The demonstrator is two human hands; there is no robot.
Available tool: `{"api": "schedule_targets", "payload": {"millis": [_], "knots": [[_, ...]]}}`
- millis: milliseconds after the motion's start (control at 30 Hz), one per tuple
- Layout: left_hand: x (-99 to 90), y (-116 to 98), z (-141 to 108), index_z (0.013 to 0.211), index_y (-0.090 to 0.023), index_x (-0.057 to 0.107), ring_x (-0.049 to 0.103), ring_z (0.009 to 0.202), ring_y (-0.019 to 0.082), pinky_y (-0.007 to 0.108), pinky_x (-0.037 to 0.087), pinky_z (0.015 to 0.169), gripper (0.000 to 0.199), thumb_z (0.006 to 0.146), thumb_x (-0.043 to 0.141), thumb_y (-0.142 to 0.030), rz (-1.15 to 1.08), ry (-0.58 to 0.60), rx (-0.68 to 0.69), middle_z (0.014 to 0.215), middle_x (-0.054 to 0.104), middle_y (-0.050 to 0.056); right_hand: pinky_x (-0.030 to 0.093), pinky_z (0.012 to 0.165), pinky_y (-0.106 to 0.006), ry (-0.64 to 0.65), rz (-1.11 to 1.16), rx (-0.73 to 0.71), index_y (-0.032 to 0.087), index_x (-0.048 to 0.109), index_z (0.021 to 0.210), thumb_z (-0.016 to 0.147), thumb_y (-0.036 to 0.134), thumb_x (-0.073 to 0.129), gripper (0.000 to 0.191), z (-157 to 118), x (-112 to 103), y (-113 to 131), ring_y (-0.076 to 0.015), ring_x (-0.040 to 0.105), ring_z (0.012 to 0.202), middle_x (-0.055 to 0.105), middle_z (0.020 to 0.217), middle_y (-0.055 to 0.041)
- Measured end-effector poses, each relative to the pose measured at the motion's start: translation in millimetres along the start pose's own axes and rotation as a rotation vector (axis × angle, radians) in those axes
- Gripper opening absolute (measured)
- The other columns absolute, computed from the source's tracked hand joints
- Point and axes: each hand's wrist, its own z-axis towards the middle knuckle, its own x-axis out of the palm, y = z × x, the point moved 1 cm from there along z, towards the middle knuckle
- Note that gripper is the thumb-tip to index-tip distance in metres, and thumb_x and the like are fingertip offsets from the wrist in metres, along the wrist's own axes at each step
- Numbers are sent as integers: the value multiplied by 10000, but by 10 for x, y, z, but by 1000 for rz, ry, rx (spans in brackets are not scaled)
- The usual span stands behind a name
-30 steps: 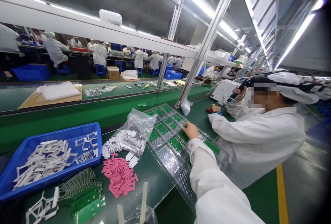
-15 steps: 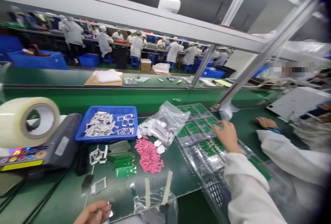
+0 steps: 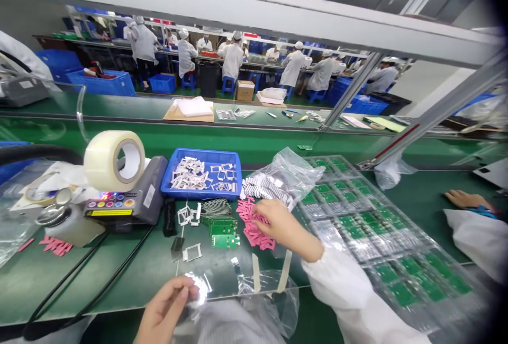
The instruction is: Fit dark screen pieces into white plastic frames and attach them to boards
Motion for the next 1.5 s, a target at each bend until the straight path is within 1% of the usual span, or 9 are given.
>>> {"api": "schedule_targets", "payload": {"millis": [200,333,500,667,767,867,1100,1300,1500], "knots": [[-57,-144,-16,812,-186,699,636,824,226,271,496,761,322,705,668,-488,-35,-23,25,810,712,61,416,712,-296,224,23,-112,171,649,874,827,280,612,124,163,453,728,-210,622,825,657,855,-64],[-156,-210,-1,825,-177,688,628,864,231,281,495,791,321,724,650,-480,-26,-42,62,850,699,69,414,630,-290,292,44,-109,204,607,1084,826,343,622,293,278,608,1033,-242,649,773,686,834,-69],[-230,-239,49,868,-177,673,625,891,227,293,492,818,292,759,625,-444,-21,-52,76,888,688,75,389,584,-282,333,89,-26,144,648,993,783,253,659,237,370,759,1245,-275,658,721,690,746,-118],[-179,-142,94,1131,-191,603,604,1034,262,357,486,889,494,688,722,-373,-227,13,80,1205,620,130,367,524,-209,332,307,11,176,629,950,785,286,632,199,167,737,1435,-149,616,592,662,644,0],[-128,-94,84,1108,-156,619,620,1002,274,382,483,894,500,670,743,-362,-354,53,48,1080,678,138,371,491,-160,372,442,-25,197,626,931,778,201,614,153,45,732,1571,-86,580,521,641,604,58],[-179,-99,91,983,-148,649,639,935,251,360,498,849,387,679,739,-370,-492,-43,20,972,701,109,399,518,-156,372,486,-32,215,619,1012,797,261,633,220,111,759,1600,-82,592,535,644,619,68],[-564,-122,53,1011,-128,635,628,675,164,243,487,591,399,728,695,-403,-550,-114,-93,778,700,80,459,684,-336,203,224,151,126,563,1111,826,343,613,361,590,996,1569,-269,619,876,606,1040,-162],[-814,203,-222,867,-125,652,606,618,127,194,490,546,314,729,700,-404,-721,-150,-219,765,705,83,472,724,-338,153,202,144,162,606,986,811,255,598,198,624,1112,1553,-254,606,889,538,1057,-122],[-1538,545,-438,1065,-75,564,641,582,118,184,546,551,224,851,543,-137,-944,-553,-278,763,687,75,444,764,-319,186,370,-23,145,576,1047,799,194,551,253,535,743,1732,-213,581,849,585,962,-91]]}}
